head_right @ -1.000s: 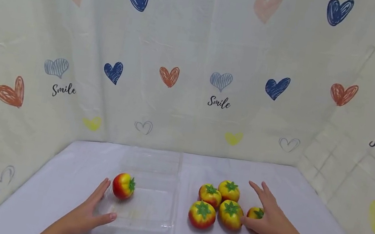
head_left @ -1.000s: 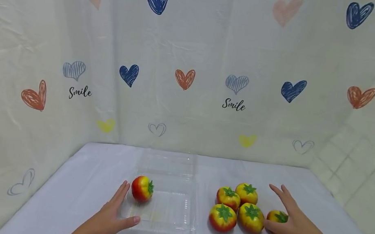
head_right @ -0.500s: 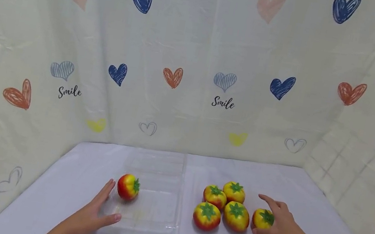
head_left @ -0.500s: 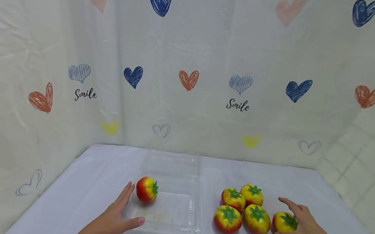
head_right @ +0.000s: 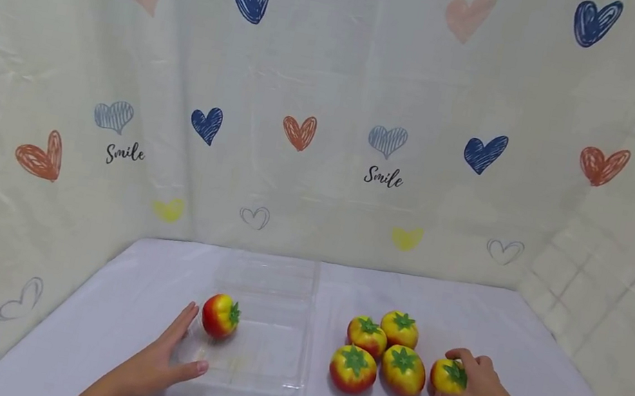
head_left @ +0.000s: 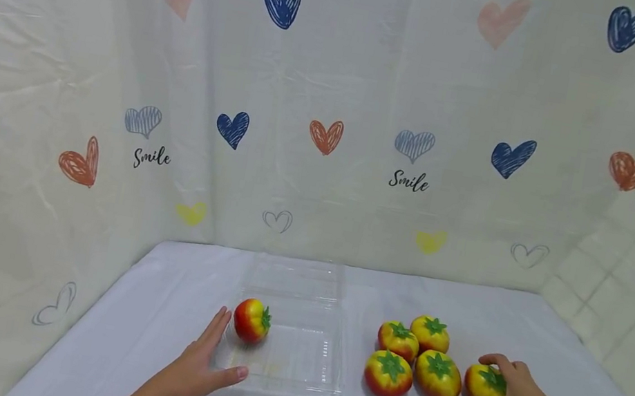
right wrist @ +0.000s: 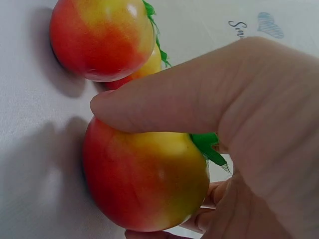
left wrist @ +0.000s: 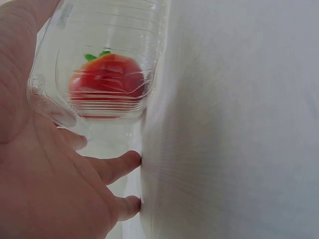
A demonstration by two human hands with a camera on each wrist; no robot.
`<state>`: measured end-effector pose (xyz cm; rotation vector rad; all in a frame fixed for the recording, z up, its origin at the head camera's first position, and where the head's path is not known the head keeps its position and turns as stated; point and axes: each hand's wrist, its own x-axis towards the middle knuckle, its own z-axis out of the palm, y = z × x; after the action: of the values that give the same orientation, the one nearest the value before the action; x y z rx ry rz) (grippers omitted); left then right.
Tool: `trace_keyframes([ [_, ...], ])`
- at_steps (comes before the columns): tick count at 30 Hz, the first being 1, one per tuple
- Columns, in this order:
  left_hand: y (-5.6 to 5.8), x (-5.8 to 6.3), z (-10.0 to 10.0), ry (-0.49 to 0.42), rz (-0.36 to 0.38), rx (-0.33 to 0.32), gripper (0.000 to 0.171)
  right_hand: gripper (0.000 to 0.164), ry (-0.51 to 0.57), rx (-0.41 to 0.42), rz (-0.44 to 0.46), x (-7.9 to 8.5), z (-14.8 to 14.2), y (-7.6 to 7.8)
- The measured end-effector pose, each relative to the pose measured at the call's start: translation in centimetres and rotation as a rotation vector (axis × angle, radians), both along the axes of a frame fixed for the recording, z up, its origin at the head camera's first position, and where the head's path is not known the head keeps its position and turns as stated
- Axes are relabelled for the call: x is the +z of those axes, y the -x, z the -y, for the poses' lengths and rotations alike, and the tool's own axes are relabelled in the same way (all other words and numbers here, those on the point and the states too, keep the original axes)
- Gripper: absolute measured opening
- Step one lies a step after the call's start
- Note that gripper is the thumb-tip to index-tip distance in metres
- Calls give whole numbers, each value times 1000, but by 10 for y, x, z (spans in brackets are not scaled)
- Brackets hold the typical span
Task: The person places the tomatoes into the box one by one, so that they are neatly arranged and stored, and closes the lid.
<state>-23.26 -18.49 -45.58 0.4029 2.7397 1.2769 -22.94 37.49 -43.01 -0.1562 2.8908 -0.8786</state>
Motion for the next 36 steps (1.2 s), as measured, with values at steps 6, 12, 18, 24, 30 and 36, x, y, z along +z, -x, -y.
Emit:
trace_keyframes([
  [6,4,-4,0,7,4,5,113,68,-17,-9,-1,2,1,1],
  [12,3,-5,1,-1,5,4,112,72,-31,-30,-7,2,3,3],
  [18,3,-2,1,10,0,3,113,77,-60,-80,-98,2,4,3],
  [24,3,-2,2,25,1,12,113,78,-74,-115,-202,4,6,3],
  [30,3,-1,3,22,-3,10,113,79,-59,-166,-275,11,8,1],
  [36,4,-1,4,14,1,9,113,84,-30,-182,-281,20,12,1],
])
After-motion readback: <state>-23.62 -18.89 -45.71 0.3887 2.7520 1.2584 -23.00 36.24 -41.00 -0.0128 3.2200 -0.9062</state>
